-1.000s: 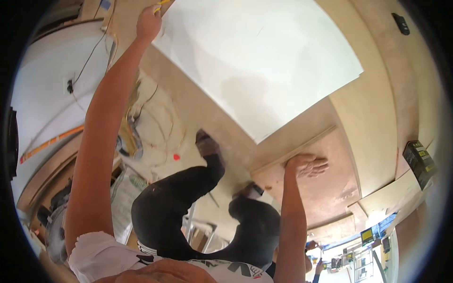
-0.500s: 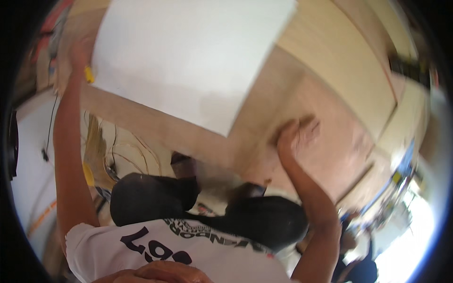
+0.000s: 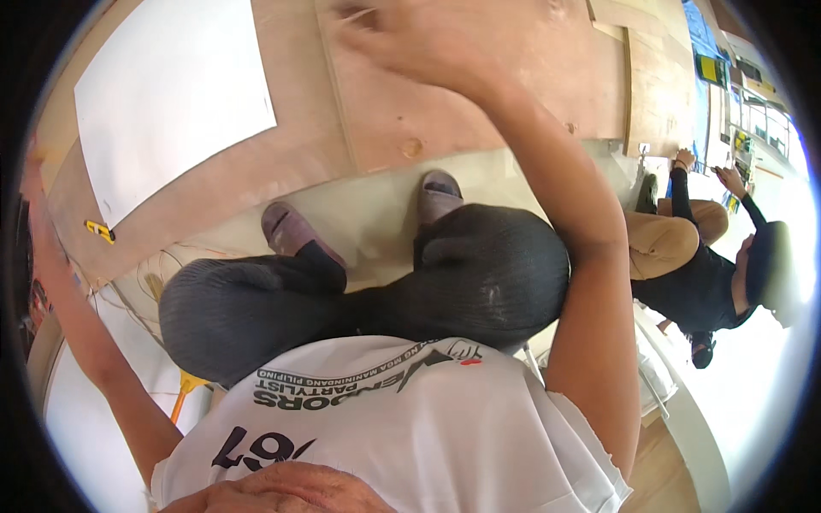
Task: The person kneels on the floor and handles wooden panels, aligning them with metal hinges. They use a pencil and a small ruler to mark lines on the wood. The person also moves a fan and picks up a box of adhesive before continuing to arrange the panels.
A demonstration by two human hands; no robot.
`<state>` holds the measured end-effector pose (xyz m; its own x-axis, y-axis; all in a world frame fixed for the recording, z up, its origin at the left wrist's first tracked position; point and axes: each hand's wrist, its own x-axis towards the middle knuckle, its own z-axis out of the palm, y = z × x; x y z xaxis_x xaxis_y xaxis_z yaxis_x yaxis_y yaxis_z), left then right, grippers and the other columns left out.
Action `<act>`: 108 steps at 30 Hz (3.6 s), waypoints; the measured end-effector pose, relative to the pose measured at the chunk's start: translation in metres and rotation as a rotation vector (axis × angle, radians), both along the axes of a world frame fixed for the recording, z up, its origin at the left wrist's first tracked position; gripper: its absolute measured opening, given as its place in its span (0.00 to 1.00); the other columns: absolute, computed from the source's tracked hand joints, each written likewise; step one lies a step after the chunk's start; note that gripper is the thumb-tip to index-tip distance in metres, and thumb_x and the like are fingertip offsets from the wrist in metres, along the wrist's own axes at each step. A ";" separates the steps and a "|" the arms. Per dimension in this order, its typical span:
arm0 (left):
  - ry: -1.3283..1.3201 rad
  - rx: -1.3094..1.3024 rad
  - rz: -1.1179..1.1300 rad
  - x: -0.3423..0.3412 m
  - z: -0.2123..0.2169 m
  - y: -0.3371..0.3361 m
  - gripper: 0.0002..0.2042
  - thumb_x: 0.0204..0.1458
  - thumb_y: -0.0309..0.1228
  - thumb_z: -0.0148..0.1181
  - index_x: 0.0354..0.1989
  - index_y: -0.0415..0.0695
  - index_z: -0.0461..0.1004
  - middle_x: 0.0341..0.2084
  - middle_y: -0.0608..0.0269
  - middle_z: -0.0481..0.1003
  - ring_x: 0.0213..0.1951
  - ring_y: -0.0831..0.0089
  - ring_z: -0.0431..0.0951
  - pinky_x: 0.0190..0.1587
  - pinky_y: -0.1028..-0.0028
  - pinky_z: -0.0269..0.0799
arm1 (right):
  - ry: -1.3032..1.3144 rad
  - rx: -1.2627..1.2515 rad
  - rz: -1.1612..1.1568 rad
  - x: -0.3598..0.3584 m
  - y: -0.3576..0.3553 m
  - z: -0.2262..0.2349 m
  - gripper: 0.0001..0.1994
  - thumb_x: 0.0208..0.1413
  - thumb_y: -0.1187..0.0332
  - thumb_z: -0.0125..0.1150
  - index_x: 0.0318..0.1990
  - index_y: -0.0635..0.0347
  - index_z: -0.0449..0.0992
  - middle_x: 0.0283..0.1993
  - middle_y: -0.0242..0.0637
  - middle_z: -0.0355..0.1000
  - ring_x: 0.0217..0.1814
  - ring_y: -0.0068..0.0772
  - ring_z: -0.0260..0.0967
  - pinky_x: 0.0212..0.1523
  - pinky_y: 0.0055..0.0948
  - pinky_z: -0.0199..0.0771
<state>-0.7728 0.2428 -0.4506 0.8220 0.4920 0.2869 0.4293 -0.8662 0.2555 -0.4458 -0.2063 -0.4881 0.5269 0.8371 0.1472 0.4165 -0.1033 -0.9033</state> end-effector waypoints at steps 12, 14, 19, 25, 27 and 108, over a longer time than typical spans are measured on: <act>0.160 -0.502 -0.724 0.222 -0.022 -0.408 0.19 0.46 0.34 0.63 0.47 0.42 0.72 0.36 0.56 0.73 0.43 0.62 0.73 0.47 0.66 0.67 | 0.322 -0.372 -0.049 -0.010 -0.143 -0.009 0.13 0.52 0.68 0.51 0.42 0.65 0.73 0.39 0.41 0.73 0.34 0.32 0.70 0.37 0.31 0.71; 0.241 -0.255 -0.885 0.218 -0.050 -0.413 0.23 0.44 0.35 0.64 0.51 0.44 0.69 0.44 0.53 0.69 0.50 0.57 0.67 0.54 0.61 0.62 | 0.487 -0.112 -0.378 -0.010 -0.209 -0.039 0.12 0.54 0.67 0.50 0.42 0.64 0.72 0.35 0.38 0.72 0.26 0.26 0.65 0.29 0.27 0.69; 0.496 -0.120 -0.802 0.173 -0.113 -0.436 0.38 0.39 0.38 0.67 0.61 0.47 0.56 0.59 0.54 0.54 0.63 0.53 0.50 0.61 0.52 0.50 | 0.857 0.167 -1.234 -0.007 -0.297 -0.105 0.16 0.52 0.58 0.60 0.36 0.65 0.69 0.25 0.30 0.64 0.17 0.19 0.55 0.15 0.22 0.59; 0.459 0.009 -0.706 0.159 -0.141 -0.458 0.36 0.42 0.34 0.65 0.62 0.47 0.55 0.61 0.52 0.50 0.65 0.51 0.47 0.63 0.48 0.45 | 0.900 0.018 -1.268 -0.015 -0.255 -0.135 0.18 0.48 0.57 0.65 0.32 0.63 0.68 0.24 0.31 0.65 0.18 0.20 0.56 0.15 0.23 0.59; 0.386 0.141 -0.650 0.150 -0.161 -0.460 0.33 0.44 0.31 0.62 0.62 0.49 0.56 0.62 0.53 0.50 0.65 0.52 0.47 0.62 0.45 0.46 | 0.913 -0.033 -1.288 -0.013 -0.253 -0.133 0.17 0.47 0.58 0.65 0.31 0.63 0.68 0.24 0.32 0.65 0.20 0.23 0.59 0.19 0.26 0.63; -0.478 -0.014 -0.561 0.201 0.055 -0.346 0.19 0.29 0.29 0.73 0.32 0.38 0.74 0.26 0.59 0.74 0.25 0.68 0.76 0.25 0.76 0.73 | -0.449 0.224 -0.057 0.002 -0.100 0.133 0.08 0.37 0.81 0.65 0.25 0.59 0.74 0.22 0.35 0.72 0.21 0.30 0.70 0.23 0.23 0.70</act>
